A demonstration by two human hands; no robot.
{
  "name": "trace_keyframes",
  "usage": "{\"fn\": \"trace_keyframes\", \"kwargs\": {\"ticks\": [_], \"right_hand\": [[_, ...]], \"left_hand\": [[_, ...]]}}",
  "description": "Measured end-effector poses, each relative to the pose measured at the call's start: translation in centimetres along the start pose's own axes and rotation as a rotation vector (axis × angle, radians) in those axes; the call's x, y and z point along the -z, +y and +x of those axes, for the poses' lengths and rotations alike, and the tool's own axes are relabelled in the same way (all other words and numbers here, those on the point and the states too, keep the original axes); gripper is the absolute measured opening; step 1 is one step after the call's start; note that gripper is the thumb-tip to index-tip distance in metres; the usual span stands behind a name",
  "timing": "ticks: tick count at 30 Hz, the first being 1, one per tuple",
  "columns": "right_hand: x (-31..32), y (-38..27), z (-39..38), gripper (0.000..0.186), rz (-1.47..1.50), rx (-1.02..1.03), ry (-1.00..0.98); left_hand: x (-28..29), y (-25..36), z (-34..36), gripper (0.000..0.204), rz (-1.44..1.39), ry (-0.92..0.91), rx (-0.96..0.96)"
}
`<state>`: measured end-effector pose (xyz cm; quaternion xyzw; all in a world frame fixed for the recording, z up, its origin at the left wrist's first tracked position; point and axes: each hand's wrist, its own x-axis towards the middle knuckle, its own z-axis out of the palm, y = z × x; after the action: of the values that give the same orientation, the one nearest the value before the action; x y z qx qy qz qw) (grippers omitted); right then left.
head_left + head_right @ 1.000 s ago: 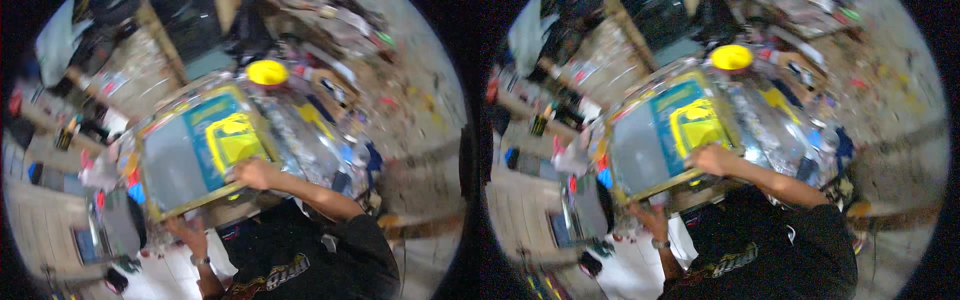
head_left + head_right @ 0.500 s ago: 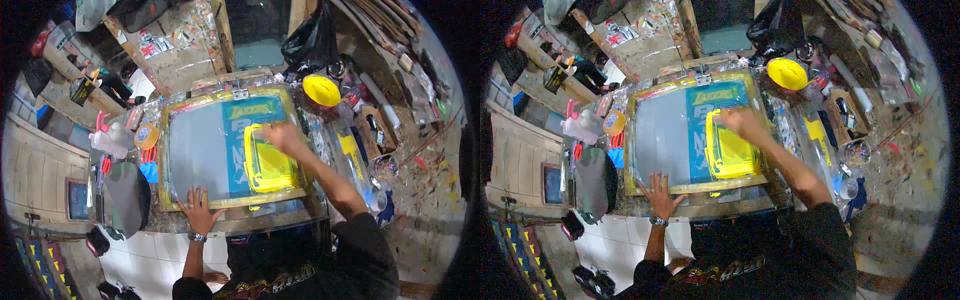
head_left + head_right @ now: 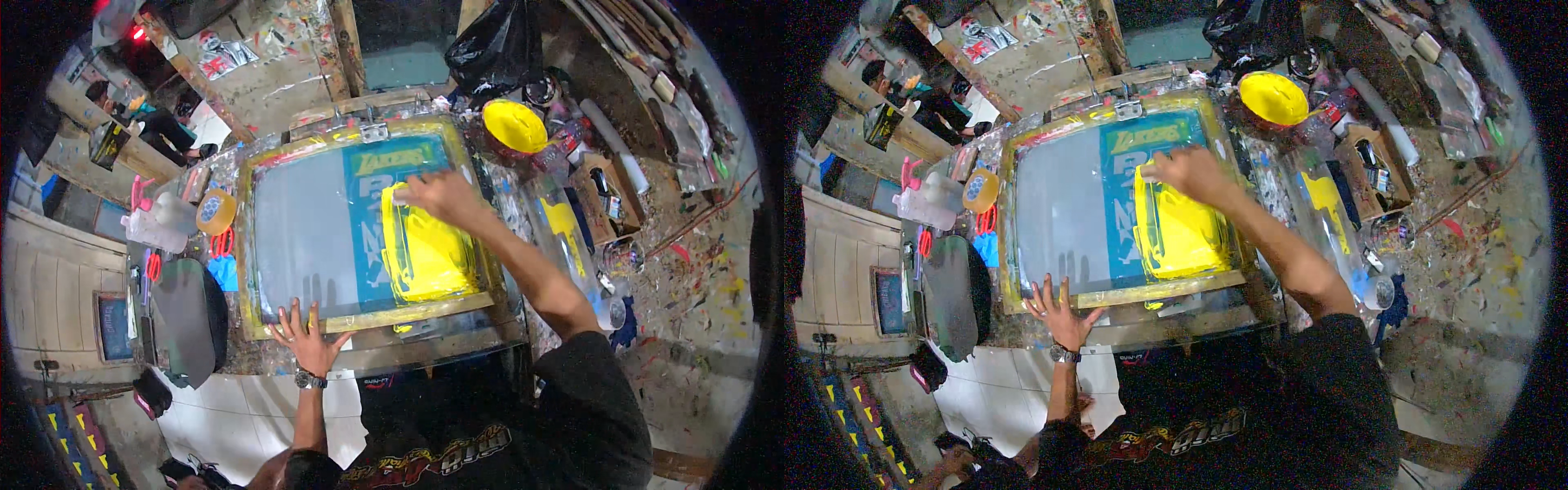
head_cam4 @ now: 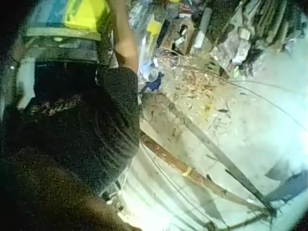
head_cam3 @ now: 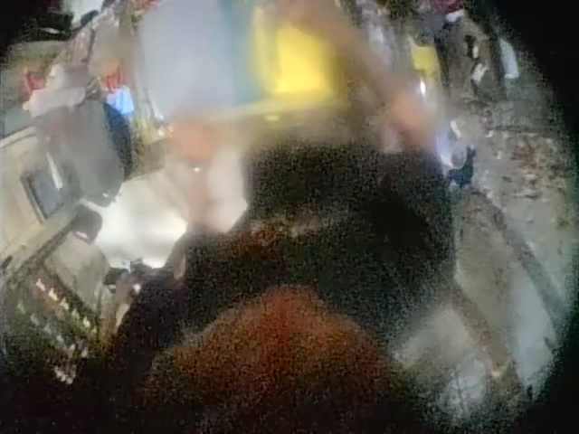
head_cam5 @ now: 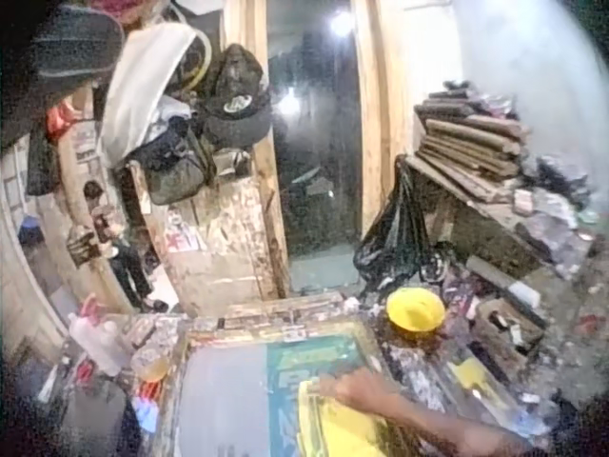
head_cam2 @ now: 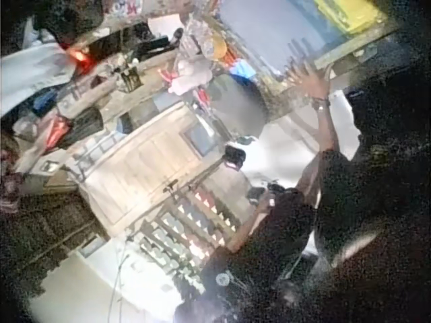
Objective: The person screen prints yellow designs onto multiple grey fabric hat panels by lowering a screen, applying ink with a squeegee, and then removing and stacking each printed panel.
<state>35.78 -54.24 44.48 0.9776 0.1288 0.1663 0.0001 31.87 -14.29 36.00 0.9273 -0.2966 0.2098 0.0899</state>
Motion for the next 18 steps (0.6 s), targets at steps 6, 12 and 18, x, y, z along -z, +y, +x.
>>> {"fn": "trace_keyframes", "kwargs": {"ticks": [6,12,18], "right_hand": [[1.5,-8.8,-10.4,0.018,0.053,-0.016,-0.061],[3.6,-11.1,-12.5,0.026,0.135,-0.081,-0.043],[7.6,-13.1,-10.4,0.042,0.058,-0.317,0.296]], "left_hand": [[-0.3,0.3,-0.7,0.101,-0.002,0.033,-0.006],[-1.5,0.4,-1.0,0.085,0.057,0.131,-0.158],[0.8,-1.2,1.0,0.078,0.053,0.495,-0.205]]}}
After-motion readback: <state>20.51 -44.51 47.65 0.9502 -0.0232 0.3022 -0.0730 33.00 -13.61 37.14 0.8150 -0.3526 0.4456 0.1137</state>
